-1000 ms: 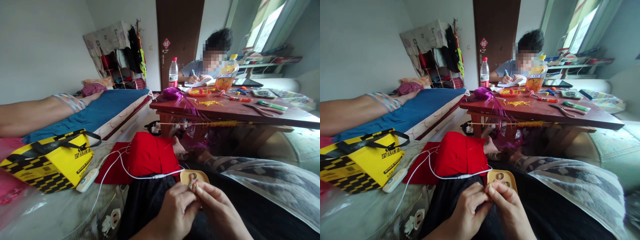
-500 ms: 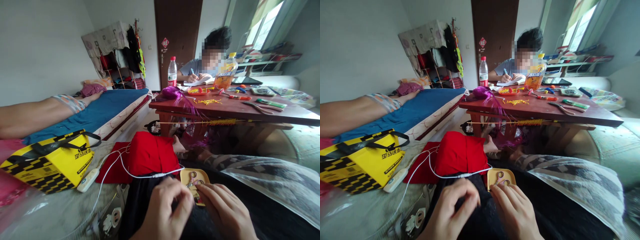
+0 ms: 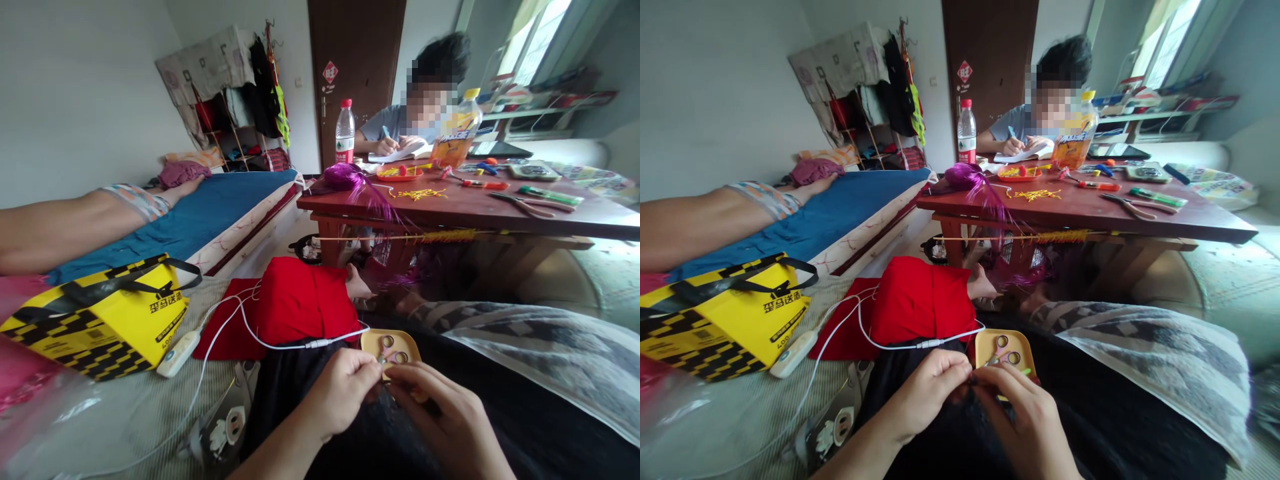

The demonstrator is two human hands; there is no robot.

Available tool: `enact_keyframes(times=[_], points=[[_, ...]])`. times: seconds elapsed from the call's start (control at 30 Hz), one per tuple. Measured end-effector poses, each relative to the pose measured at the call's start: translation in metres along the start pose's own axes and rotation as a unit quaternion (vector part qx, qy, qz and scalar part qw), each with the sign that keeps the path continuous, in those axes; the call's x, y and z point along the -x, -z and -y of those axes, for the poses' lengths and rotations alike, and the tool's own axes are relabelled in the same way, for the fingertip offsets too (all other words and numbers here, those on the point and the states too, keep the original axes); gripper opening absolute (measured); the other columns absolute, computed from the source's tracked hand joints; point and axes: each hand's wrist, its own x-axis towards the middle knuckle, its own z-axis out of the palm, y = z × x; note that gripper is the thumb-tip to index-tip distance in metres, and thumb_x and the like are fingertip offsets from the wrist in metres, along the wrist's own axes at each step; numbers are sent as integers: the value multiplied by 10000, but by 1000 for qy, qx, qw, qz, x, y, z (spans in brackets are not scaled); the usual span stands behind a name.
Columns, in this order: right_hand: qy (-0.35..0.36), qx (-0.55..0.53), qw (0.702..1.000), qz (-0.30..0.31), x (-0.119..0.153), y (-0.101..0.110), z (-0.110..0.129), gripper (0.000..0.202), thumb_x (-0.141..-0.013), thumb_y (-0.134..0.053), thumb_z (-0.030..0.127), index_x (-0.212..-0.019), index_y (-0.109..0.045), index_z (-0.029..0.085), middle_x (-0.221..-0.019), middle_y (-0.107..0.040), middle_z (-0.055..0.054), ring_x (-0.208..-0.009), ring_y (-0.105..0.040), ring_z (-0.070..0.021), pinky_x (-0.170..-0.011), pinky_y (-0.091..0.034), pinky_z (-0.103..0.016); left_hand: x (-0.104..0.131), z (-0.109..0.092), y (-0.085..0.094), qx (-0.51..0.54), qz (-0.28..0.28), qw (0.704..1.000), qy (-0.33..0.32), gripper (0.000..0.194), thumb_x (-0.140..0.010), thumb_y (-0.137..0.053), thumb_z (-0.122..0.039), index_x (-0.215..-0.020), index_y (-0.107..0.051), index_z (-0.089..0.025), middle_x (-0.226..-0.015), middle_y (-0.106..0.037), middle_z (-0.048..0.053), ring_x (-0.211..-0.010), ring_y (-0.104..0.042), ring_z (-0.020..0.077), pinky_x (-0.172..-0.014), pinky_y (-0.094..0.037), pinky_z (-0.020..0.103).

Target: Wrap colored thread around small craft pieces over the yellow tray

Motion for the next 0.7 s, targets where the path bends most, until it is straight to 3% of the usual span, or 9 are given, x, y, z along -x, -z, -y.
enact_keyframes(times=[0.07, 0.27, 0.37, 0.47, 0.57, 0.63, 0.7], points=[[19, 3, 1000, -8, 0, 0, 0, 90, -822, -543, 224, -786, -626, 218, -696, -691, -16, -594, -661, -139, -552, -535, -189, -1, 2, -1, 32, -2, 999, 12, 293, -777, -415, -343, -538, -402, -175, -503, -392, -47, -504, -336, 87, -508, -262, 222], [165, 79, 983, -18, 8, 3, -12, 229, -775, -537, 64, -944, -623, 192, -750, -689, -52, -643, -644, -158, -627, -525, -256, 1, -5, -4, 95, 17, 994, 48, 291, -724, -468, -399, -544, -391, -184, -499, -316, -64, -500, -257, 82, -489, -198, 227], [186, 84, 979, -2, 9, 4, -14, 271, -769, -520, 38, -978, -617, 180, -766, -687, -60, -661, -639, -167, -655, -507, -275, 3, -6, -6, 66, 7, 997, 26, 307, -760, -440, -393, -543, -353, -193, -497, -290, -66, -489, -239, 83, -478, -197, 227], [47, -3, 997, 56, 3, 5, -6, 167, -824, -489, 130, -890, -624, 202, -731, -656, -35, -642, -620, -158, -615, -500, -258, 4, -4, -6, -111, -84, 985, -100, 302, -827, -385, -319, -558, -332, -193, -535, -322, -49, -525, -307, 102, -514, -245, 243], [-163, -158, 960, 162, -5, 6, 1, 183, -856, -462, 272, -773, -599, 185, -688, -623, -23, -649, -604, -163, -577, -495, -239, 6, -1, -5, -273, -118, 920, -254, 257, -842, -356, -217, -587, -350, -188, -596, -392, -21, -611, -376, 132, -594, -292, 270], [-227, -207, 934, 184, -6, 5, 2, 216, -842, -476, 319, -714, -581, 180, -655, -613, -16, -646, -599, -170, -574, -491, -240, 5, 1, -4, -263, -111, 923, -257, 259, -853, -352, -215, -595, -351, -188, -597, -390, -24, -608, -374, 129, -591, -296, 265], [-207, -174, 951, 153, -3, 3, -1, 176, -824, -509, 301, -717, -588, 185, -661, -620, -11, -626, -593, -158, -568, -482, -230, 4, 3, -5, -181, -98, 962, -182, 291, -870, -357, -273, -592, -341, -189, -568, -343, -42, -563, -336, 111, -542, -276, 243]])
